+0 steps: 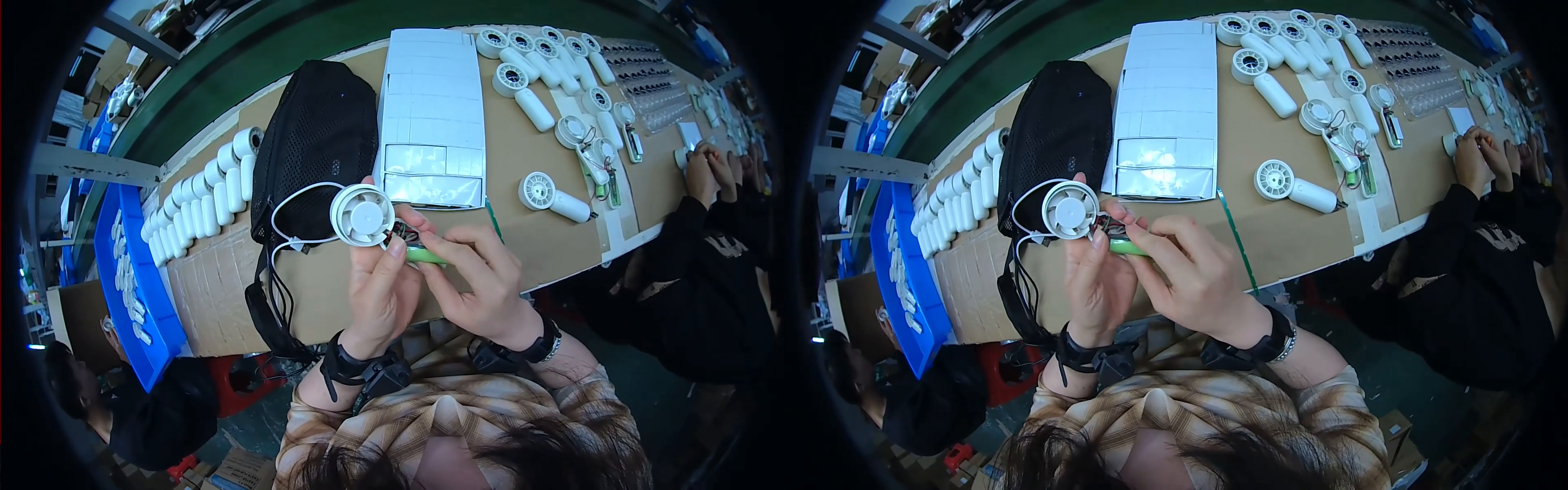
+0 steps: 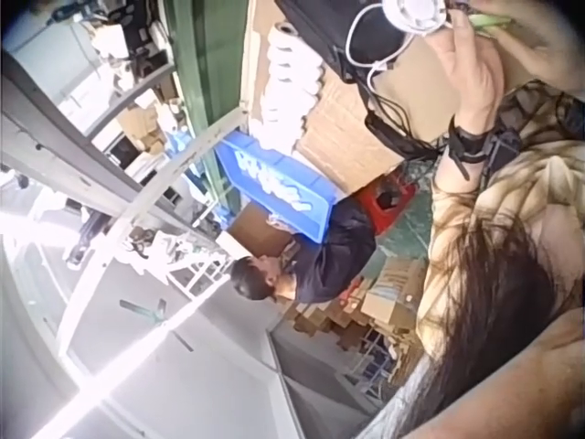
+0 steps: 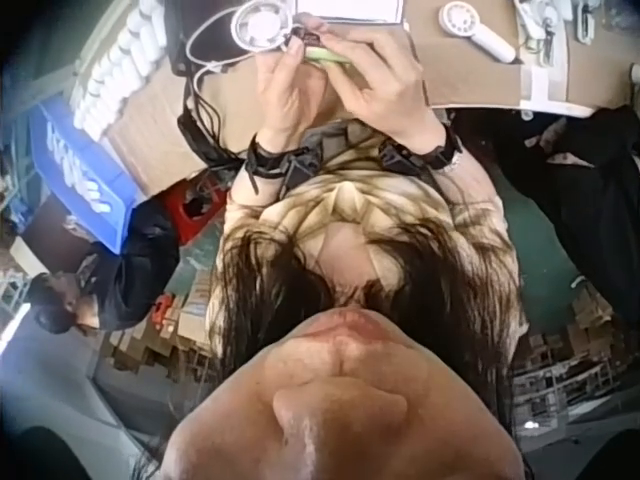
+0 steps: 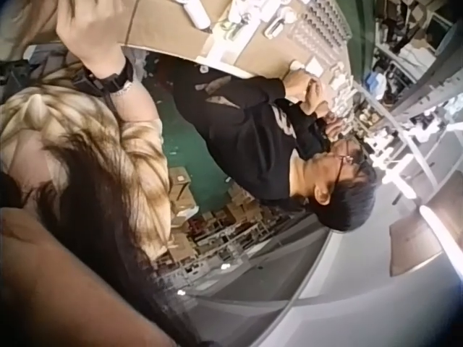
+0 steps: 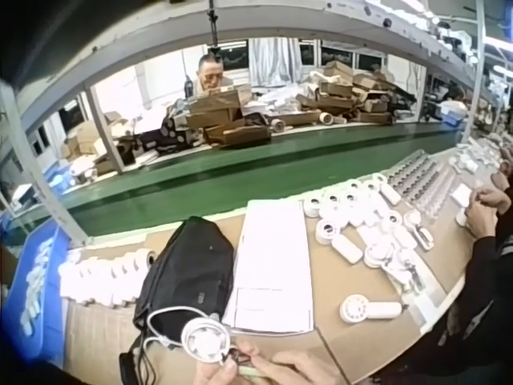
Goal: Assembling small electronic components into circular plastic housings at a factory workbench.
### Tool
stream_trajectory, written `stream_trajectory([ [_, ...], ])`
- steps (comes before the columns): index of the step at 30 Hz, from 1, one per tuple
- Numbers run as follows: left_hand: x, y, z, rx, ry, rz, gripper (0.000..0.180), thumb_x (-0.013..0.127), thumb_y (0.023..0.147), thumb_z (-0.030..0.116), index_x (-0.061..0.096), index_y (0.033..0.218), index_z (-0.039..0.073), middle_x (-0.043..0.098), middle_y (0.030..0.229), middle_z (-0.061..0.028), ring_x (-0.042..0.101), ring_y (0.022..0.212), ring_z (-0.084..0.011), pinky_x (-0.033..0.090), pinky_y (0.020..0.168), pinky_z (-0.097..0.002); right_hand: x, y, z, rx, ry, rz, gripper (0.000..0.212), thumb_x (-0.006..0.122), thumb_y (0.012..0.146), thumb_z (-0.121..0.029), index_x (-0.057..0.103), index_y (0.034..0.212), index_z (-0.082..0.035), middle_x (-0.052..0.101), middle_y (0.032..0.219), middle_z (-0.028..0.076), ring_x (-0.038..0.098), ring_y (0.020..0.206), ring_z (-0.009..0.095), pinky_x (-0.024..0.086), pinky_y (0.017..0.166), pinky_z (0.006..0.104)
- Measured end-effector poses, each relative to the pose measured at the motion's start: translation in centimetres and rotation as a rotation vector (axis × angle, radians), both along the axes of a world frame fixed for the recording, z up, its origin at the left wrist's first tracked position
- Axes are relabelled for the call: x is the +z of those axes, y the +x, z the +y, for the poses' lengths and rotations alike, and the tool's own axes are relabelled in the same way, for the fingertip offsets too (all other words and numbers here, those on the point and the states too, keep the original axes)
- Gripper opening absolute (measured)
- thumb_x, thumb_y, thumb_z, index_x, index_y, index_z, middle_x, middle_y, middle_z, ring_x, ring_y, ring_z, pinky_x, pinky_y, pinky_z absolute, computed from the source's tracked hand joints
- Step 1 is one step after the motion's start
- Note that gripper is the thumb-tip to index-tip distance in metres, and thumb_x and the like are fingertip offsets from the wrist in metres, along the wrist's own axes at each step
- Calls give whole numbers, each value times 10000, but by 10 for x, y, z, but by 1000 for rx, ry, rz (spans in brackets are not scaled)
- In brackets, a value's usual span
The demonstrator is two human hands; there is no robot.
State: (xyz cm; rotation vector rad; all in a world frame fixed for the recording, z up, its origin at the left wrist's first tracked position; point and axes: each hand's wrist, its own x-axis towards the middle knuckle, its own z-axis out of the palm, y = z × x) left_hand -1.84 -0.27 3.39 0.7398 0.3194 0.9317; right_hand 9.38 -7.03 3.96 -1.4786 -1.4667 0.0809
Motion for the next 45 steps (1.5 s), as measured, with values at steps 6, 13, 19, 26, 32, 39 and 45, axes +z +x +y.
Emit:
stream_trajectory([
  [6, -3, 4, -2, 86, -26, -20, 655, 463, 938, 83, 87, 1473, 106, 485, 1112, -114, 480, 1034, -202, 397, 957, -371, 6, -5, 1, -47, -2, -20, 295, 734, 691, 20, 667, 976, -16, 579, 833, 79, 594, 660, 198, 479, 534, 279],
  [13, -11, 8, -4, 120, -11, -73, 631, 459, 947, 110, 103, 1467, 100, 489, 1092, -117, 477, 1034, -212, 380, 975, -389, 3, -8, 0, -53, -30, 91, 262, 732, 680, 34, 670, 929, -19, 595, 820, 81, 610, 677, 210, 493, 548, 284],
  [19, -13, 8, -6, 75, -65, -101, 603, 448, 958, 139, 119, 1462, 97, 491, 1078, -115, 477, 1031, -220, 383, 968, -390, 3, -1, 4, -43, 62, 1, 215, 726, 689, 42, 674, 889, -17, 606, 829, 80, 617, 686, 209, 500, 567, 288],
  [26, -19, 7, -8, 44, -122, -121, 545, 404, 979, 156, 150, 1457, 92, 490, 1065, -115, 475, 1023, -228, 392, 957, -385, -6, -5, 4, -64, 81, 12, 209, 723, 700, 41, 680, 895, -18, 604, 846, 74, 611, 687, 199, 497, 584, 286],
  [32, -19, 6, -10, 13, -185, -85, 556, 406, 978, 185, 147, 1461, 95, 458, 1056, -98, 461, 1014, -192, 384, 974, -379, -16, -2, 4, 18, 69, 103, 233, 725, 707, 34, 683, 930, -16, 570, 910, 80, 580, 720, 180, 483, 626, 271],
  [39, -22, 4, -9, 4, -248, -181, 537, 400, 981, 157, 156, 1455, 84, 492, 1041, -103, 477, 1007, -220, 395, 958, -385, -15, 3, 0, 118, 17, 132, 216, 686, 769, 11, 671, 984, 6, 489, 959, 82, 514, 746, 167, 464, 670, 266],
  [45, -16, 1, -2, -65, -199, -170, 573, 428, 968, 176, 144, 1458, 86, 490, 1027, -92, 485, 1031, -216, 379, 983, -384, -8, 15, -5, 291, -203, 486, 223, 658, 816, 6, 644, 1039, 5, 523, 1008, 81, 567, 835, 139, 479, 737, 240],
])
